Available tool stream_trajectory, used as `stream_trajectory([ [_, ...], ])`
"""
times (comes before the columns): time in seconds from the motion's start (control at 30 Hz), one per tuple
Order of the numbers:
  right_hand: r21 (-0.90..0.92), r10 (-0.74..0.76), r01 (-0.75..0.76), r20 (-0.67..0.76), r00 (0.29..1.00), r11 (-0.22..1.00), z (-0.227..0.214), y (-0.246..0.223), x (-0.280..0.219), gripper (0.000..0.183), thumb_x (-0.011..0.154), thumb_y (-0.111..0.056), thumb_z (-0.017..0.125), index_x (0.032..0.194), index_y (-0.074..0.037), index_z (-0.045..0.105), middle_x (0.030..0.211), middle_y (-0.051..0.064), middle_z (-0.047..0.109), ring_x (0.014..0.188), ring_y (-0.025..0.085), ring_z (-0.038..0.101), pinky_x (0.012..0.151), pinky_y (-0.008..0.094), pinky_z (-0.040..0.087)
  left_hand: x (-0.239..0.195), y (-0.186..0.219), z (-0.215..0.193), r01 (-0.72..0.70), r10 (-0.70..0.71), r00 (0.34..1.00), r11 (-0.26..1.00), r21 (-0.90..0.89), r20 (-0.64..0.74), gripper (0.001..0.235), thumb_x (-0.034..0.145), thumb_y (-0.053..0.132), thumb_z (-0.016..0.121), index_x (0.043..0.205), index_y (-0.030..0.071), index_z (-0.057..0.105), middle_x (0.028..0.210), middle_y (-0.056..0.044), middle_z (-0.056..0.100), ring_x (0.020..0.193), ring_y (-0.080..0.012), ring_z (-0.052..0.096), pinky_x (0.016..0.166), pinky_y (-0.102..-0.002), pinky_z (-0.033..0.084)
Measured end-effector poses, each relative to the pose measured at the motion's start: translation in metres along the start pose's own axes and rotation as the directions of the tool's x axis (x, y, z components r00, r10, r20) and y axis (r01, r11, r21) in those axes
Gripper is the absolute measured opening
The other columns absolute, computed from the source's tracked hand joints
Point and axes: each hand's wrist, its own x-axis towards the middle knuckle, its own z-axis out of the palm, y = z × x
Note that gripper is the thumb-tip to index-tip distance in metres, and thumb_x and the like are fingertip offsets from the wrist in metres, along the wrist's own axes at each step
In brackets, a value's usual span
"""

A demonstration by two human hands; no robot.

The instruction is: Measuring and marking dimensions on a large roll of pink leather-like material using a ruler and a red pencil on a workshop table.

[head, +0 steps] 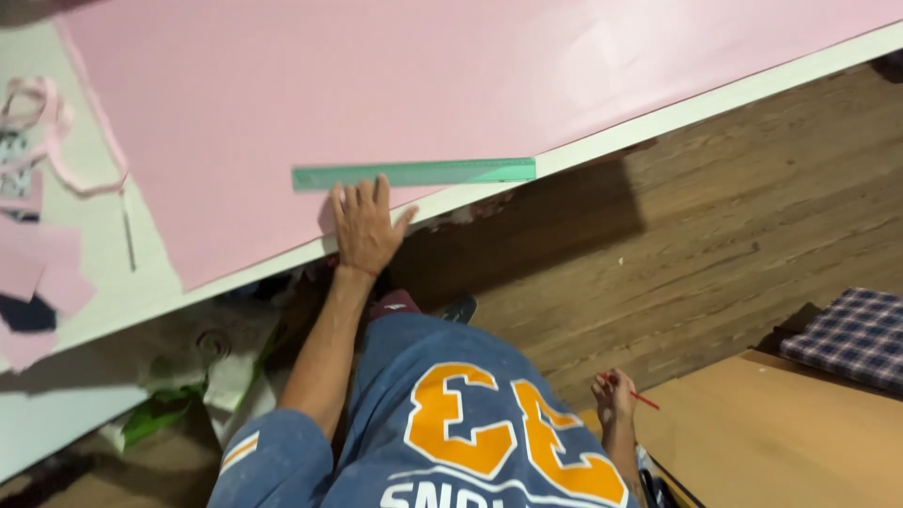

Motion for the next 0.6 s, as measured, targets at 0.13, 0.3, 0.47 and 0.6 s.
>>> stream_trajectory([
  [0.13, 0.045, -0.038, 0.038, 0.001, 0.999, 0.998, -0.036, 0.012, 0.019, 0.021, 0.107, -0.026, 0.058, 0.125, -0.018, 0.056, 0.103, 0.003, 0.062, 0.083, 0.020, 0.065, 0.065, 0.034, 0.053, 0.005, 0.058, -0.010, -0.145, 0.144, 0.989, 0.988, -0.043, -0.034, 0.079, 0.101, 0.065, 0.060, 0.147, 0.001, 0.057, 0.114, -0.013, 0.054, 0.103, -0.0301, 0.051, 0.118, -0.055, 0.035],
  [0.3, 0.058, 0.010, -0.009, -0.031, 0.999, 0.998, -0.057, 0.052, 0.023, 0.023, 0.106, -0.028, 0.058, 0.125, -0.017, 0.056, 0.101, 0.008, 0.064, 0.082, 0.023, 0.067, 0.065, 0.036, 0.053, 0.023, 0.108, 0.005, -0.195, 0.190, 0.980, 0.977, -0.085, -0.062, 0.076, 0.099, 0.068, 0.059, 0.147, 0.009, 0.059, 0.126, -0.011, 0.051, 0.130, -0.0335, 0.044, 0.122, -0.062, 0.024],
  [0.47, 0.083, 0.232, -0.220, -0.183, 0.955, 0.972, -0.061, 0.079, 0.016, 0.019, 0.108, -0.023, 0.057, 0.119, -0.011, 0.049, 0.102, 0.017, 0.061, 0.086, 0.026, 0.065, 0.071, 0.037, 0.056, 0.055, 0.159, 0.026, -0.194, 0.196, 0.980, 0.980, -0.051, 0.040, 0.095, 0.098, 0.083, 0.037, 0.158, 0.010, 0.045, 0.147, -0.014, 0.041, 0.138, -0.0411, 0.034, 0.114, -0.072, 0.021],
  [0.6, 0.068, 0.315, -0.313, -0.020, 0.949, 0.947, -0.068, 0.068, 0.029, 0.032, 0.107, -0.031, 0.049, 0.114, -0.001, 0.056, 0.084, 0.023, 0.065, 0.071, 0.034, 0.062, 0.057, 0.037, 0.048, 0.090, 0.211, 0.048, -0.222, 0.224, 0.973, 0.974, -0.042, 0.048, 0.095, 0.098, 0.085, 0.027, 0.164, 0.017, 0.039, 0.153, -0.013, 0.039, 0.144, -0.0435, 0.031, 0.115, -0.073, 0.019],
])
